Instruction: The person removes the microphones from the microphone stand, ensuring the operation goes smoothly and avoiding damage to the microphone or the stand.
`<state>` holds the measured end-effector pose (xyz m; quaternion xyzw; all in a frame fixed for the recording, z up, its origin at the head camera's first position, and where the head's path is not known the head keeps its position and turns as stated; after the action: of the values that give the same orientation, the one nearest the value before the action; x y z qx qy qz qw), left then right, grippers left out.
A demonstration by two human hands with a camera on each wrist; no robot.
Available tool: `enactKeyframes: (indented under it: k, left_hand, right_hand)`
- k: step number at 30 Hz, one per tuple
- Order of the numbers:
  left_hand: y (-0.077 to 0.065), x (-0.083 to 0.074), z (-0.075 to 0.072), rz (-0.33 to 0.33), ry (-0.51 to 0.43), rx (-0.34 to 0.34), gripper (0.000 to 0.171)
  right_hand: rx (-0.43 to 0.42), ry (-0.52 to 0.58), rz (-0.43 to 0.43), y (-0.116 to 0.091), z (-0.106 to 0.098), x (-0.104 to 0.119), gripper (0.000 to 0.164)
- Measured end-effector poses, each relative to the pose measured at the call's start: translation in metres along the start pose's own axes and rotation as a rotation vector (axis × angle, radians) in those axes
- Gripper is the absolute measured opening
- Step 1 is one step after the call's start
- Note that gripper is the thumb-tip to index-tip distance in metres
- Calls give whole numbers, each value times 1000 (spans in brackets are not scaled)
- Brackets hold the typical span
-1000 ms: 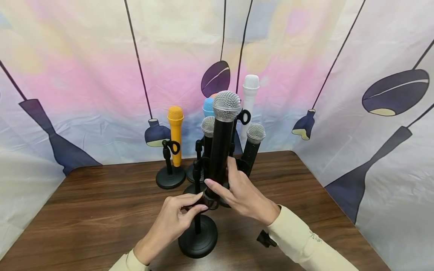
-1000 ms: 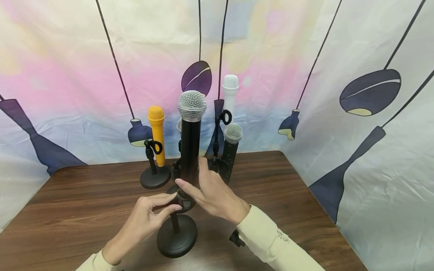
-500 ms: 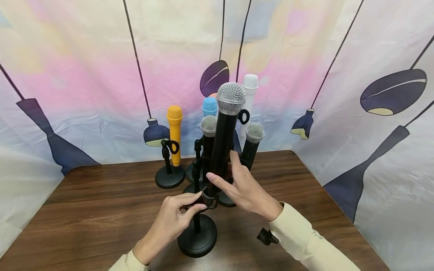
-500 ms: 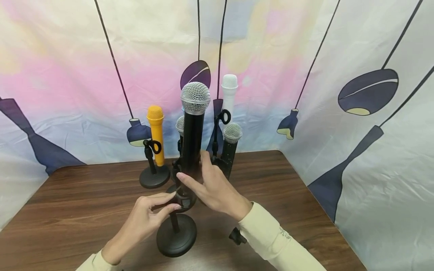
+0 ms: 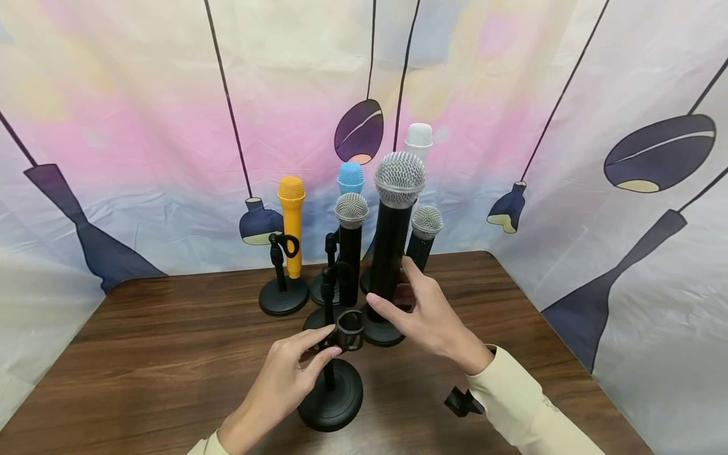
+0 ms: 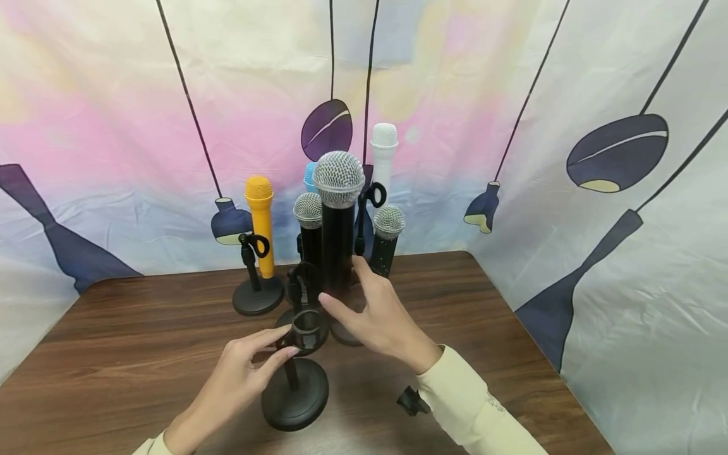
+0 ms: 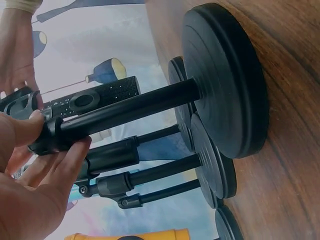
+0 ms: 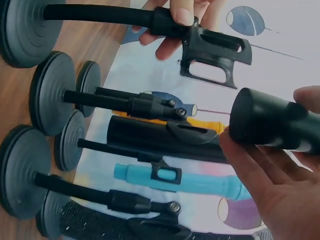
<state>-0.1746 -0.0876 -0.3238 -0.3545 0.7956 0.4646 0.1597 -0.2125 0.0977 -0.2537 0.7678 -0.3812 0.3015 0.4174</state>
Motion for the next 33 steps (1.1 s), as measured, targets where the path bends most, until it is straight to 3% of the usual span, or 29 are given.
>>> enactKeyframes:
  k: [10,24,33]
  left_hand:
    - [-4,-8,-8,47,214,-70,37]
    - [-15,-5,-36,-19,353,-129,40]
    - [-19,1,-56,-87,467,-143,40]
  right_hand:
    - [-36,-15,36,-19,-12,-22,48]
    - [-72,-36,144,-49,-31,-64,57]
    - [-113,-75,189,-65,-43,-85,50]
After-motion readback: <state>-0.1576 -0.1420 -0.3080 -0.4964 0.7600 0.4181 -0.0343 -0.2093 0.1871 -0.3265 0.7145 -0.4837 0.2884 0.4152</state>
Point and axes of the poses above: each hand's wrist, its own y-axis towards the middle knuckle, its own z-axis out of the palm, x = y × z, the point moved 9 cm from there along y, towards the middle knuckle, and after that the axes turned 5 degrees about z, right-handed, at the moved point
